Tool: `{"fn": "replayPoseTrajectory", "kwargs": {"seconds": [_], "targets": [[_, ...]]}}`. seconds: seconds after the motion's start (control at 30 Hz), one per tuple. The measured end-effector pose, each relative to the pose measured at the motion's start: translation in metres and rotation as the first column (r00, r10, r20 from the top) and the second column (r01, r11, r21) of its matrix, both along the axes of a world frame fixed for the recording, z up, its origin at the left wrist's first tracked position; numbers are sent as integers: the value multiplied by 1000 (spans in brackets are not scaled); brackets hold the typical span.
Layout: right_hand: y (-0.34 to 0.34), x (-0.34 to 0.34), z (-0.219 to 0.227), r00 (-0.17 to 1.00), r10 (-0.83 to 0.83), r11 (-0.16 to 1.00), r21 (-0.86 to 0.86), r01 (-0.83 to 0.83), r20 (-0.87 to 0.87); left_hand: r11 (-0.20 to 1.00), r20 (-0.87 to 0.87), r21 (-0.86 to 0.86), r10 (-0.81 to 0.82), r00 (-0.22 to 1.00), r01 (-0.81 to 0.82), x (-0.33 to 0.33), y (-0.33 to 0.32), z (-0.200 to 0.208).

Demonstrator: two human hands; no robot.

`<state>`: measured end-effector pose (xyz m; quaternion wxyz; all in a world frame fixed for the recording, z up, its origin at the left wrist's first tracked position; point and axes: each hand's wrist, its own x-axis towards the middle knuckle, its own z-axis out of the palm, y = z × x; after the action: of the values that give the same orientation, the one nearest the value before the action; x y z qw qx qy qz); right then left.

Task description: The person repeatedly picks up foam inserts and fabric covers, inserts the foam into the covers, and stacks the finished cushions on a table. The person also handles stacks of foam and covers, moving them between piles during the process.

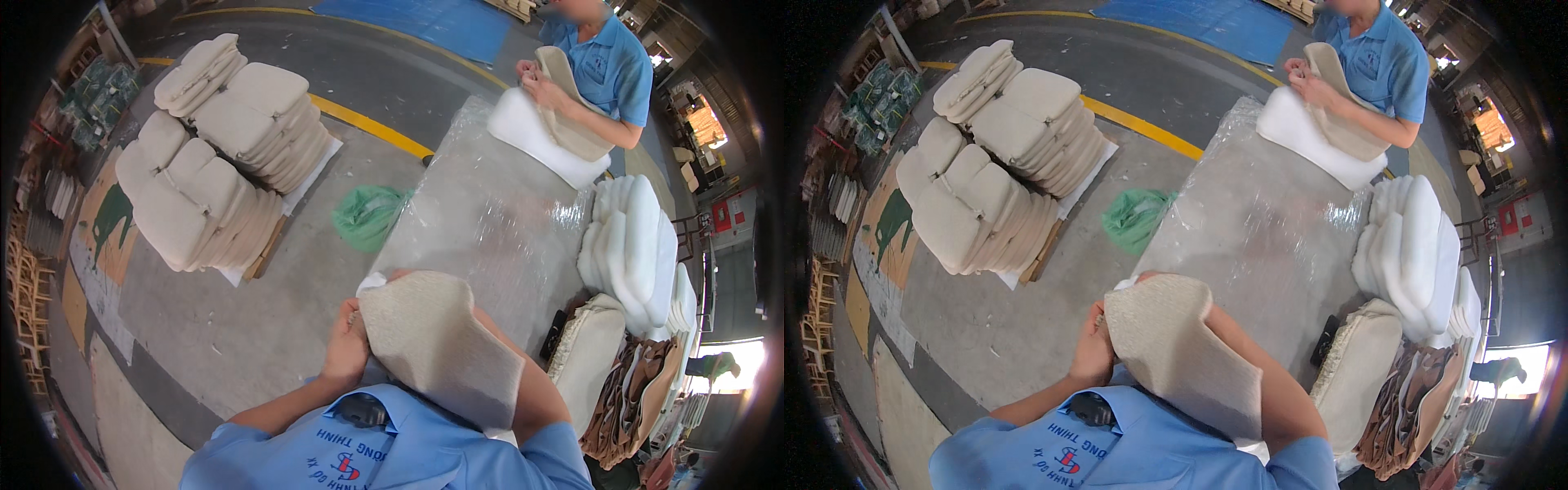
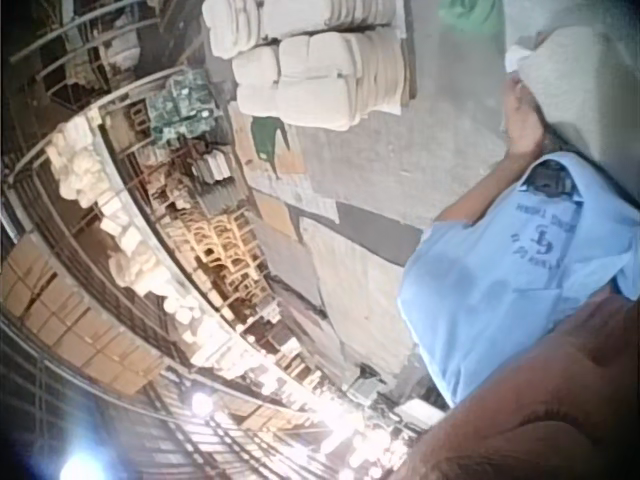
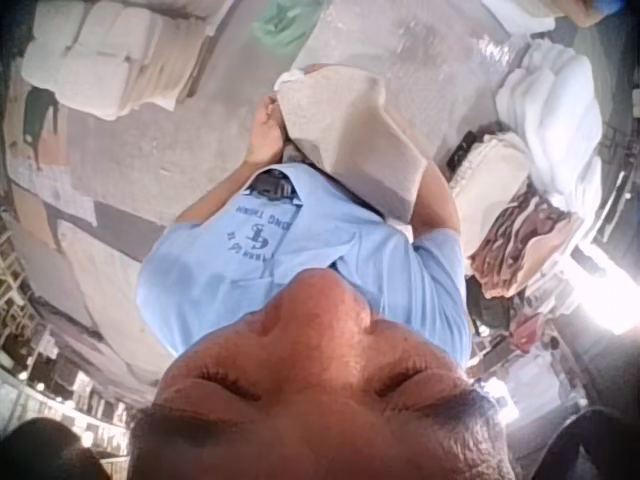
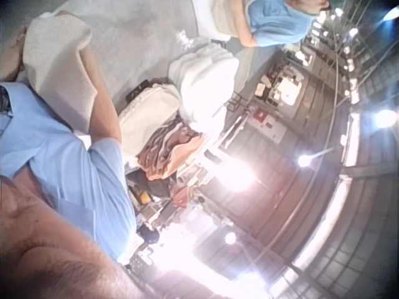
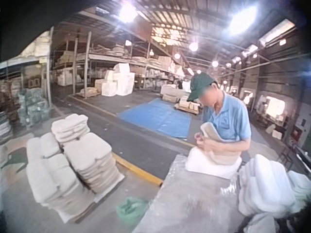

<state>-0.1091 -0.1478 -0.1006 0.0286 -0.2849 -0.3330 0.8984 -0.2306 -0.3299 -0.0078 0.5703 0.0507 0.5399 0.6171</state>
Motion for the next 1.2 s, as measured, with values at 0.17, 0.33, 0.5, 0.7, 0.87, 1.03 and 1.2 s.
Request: {"fn": "replayPoseTrajectory", "kwargs": {"seconds": [0.17,0.33,0.5,0.7,0.87,1.03,1.2], "targets": [[23,-36,-13,977,203,872,442,-212,69,983,-118,-18,177,977,-180,-19,19,-38],[26,-59,4,942,269,239,934,-267,200,980,-186,-37,185,965,-195,-32,21,-48],[21,-84,12,883,173,327,820,-470,437,993,-234,91,96,967,-77,-36,29,-92],[27,-58,-10,984,79,595,784,-175,160,966,-457,174,-92,885,191,-40,39,-133],[54,4,21,868,22,400,791,-463,497,920,-149,127,-351,924,370,-76,50,-125],[27,135,141,879,173,858,371,-356,444,737,-115,-85,-676,728,671,-116,67,-114],[-43,217,128,938,-66,814,563,-148,342,603,-190,-124,-794,578,788,-104,85,-116]]}}
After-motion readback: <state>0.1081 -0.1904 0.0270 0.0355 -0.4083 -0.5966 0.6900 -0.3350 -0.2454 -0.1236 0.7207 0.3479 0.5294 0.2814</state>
